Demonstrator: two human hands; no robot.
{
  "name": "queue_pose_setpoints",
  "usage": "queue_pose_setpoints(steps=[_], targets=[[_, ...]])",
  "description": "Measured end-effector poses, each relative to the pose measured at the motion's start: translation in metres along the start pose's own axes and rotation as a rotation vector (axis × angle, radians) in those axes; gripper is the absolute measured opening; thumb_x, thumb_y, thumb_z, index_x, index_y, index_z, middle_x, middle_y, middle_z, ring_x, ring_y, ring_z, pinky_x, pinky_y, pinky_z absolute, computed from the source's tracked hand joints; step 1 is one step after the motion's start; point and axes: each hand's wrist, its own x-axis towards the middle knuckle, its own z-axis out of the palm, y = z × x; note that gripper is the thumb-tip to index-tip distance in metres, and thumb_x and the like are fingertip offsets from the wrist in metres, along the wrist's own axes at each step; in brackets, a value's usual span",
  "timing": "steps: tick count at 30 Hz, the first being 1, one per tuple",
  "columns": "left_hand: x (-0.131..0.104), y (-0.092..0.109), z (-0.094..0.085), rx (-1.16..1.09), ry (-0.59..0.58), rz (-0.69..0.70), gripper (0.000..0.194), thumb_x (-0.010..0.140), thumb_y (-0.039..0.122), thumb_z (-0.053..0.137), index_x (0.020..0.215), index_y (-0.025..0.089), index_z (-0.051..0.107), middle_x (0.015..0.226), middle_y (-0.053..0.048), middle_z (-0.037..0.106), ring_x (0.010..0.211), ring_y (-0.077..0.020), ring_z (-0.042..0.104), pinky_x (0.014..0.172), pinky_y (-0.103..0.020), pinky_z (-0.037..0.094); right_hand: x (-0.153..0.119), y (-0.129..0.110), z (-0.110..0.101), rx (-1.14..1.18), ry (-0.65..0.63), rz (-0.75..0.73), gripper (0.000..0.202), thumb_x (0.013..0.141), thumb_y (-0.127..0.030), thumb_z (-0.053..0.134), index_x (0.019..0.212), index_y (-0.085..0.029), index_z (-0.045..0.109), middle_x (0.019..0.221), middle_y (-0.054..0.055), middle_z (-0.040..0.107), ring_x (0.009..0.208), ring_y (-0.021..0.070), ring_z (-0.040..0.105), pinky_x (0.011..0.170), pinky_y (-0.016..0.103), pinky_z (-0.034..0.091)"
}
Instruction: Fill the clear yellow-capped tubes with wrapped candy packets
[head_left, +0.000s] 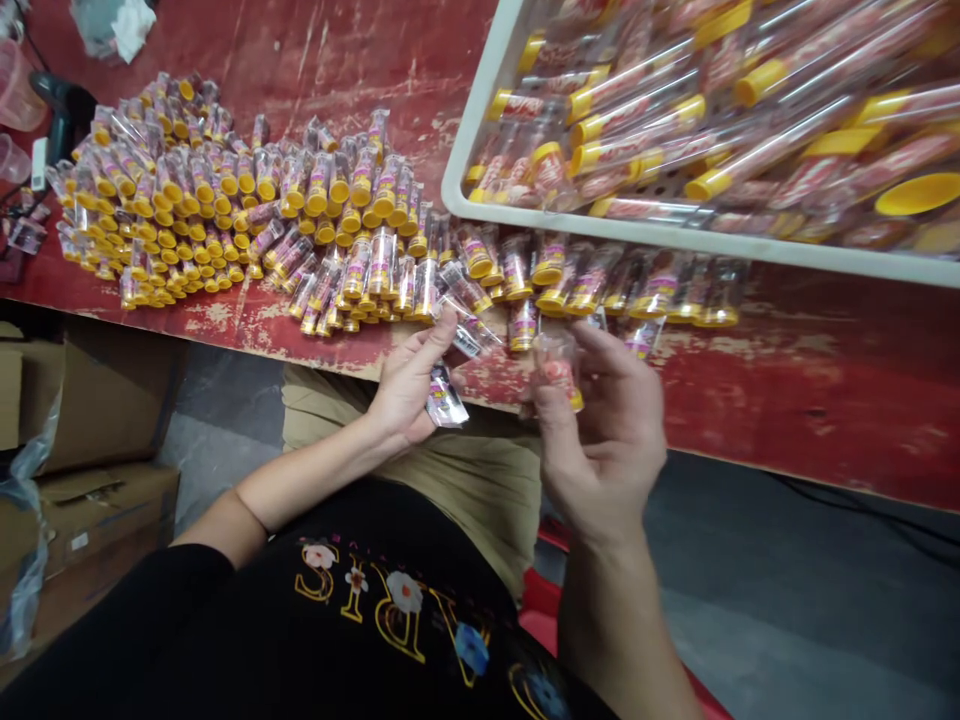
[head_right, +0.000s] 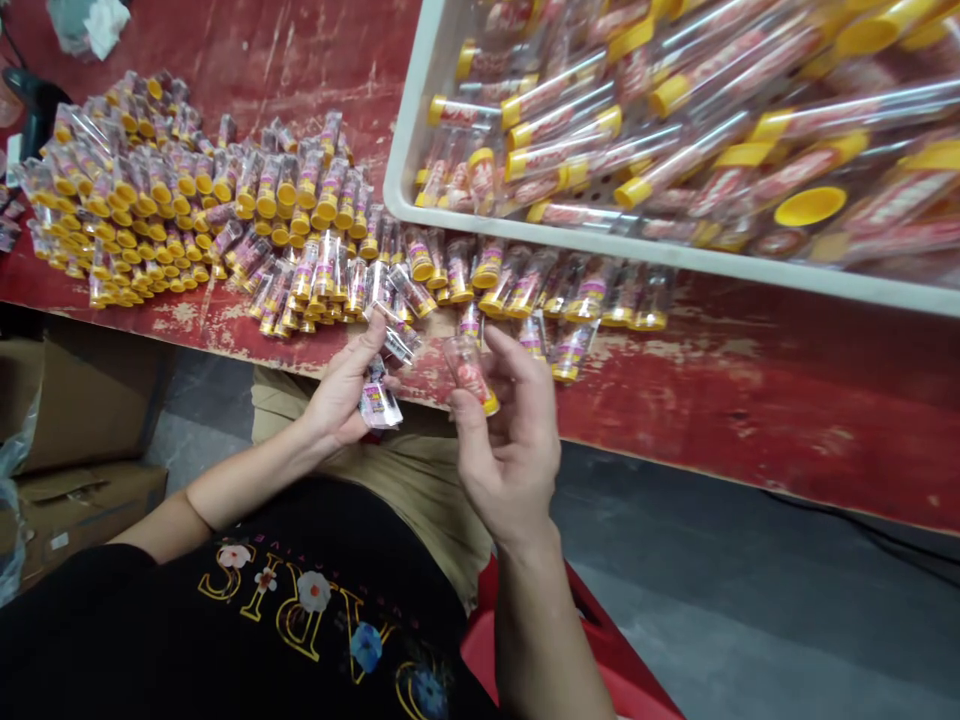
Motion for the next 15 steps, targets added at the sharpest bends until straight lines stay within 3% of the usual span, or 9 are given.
queue_pose_setpoints(steps=[5,10,15], targets=[[0.0,0.001,-0.001,-0.009,-0.037,-0.114,0.021,0.091,0.031,0.083,0.104,0.016,0.076,0.092,-0.003,0.075,0.064,-0.0061,0.06,0.053,-0.016,0.044,-0.008,0.003,-0.002,-0.097,0.025,-0.207,0.039,0.09,-0.019,0.077,0.128,-0.028,0.071,0.114,0.006,0.071,0.11,0.0223,0.069,0.101,0.043,0.058],[-0.003,0.003,-0.003,0.037,-0.146,-0.21,0.014,0.099,0.028,0.073,0.096,0.015,0.073,0.102,-0.009,0.079,0.079,-0.0139,0.074,0.048,-0.015,0.042,-0.003,0.0,-0.004,-0.192,0.108,-0.304,0.045,0.088,-0.014,0.079,0.13,-0.029,0.073,0.11,0.006,0.074,0.104,0.0222,0.072,0.092,0.041,0.06],[-0.005,0.0,-0.004,0.12,-0.187,-0.131,0.011,0.095,0.024,0.076,0.095,0.013,0.075,0.106,-0.009,0.079,0.082,-0.0157,0.076,0.055,-0.019,0.052,-0.001,-0.013,-0.013,-0.348,0.095,-0.432,0.064,0.081,-0.007,0.086,0.138,-0.033,0.073,0.113,0.005,0.077,0.096,0.0192,0.075,0.086,0.034,0.06]])
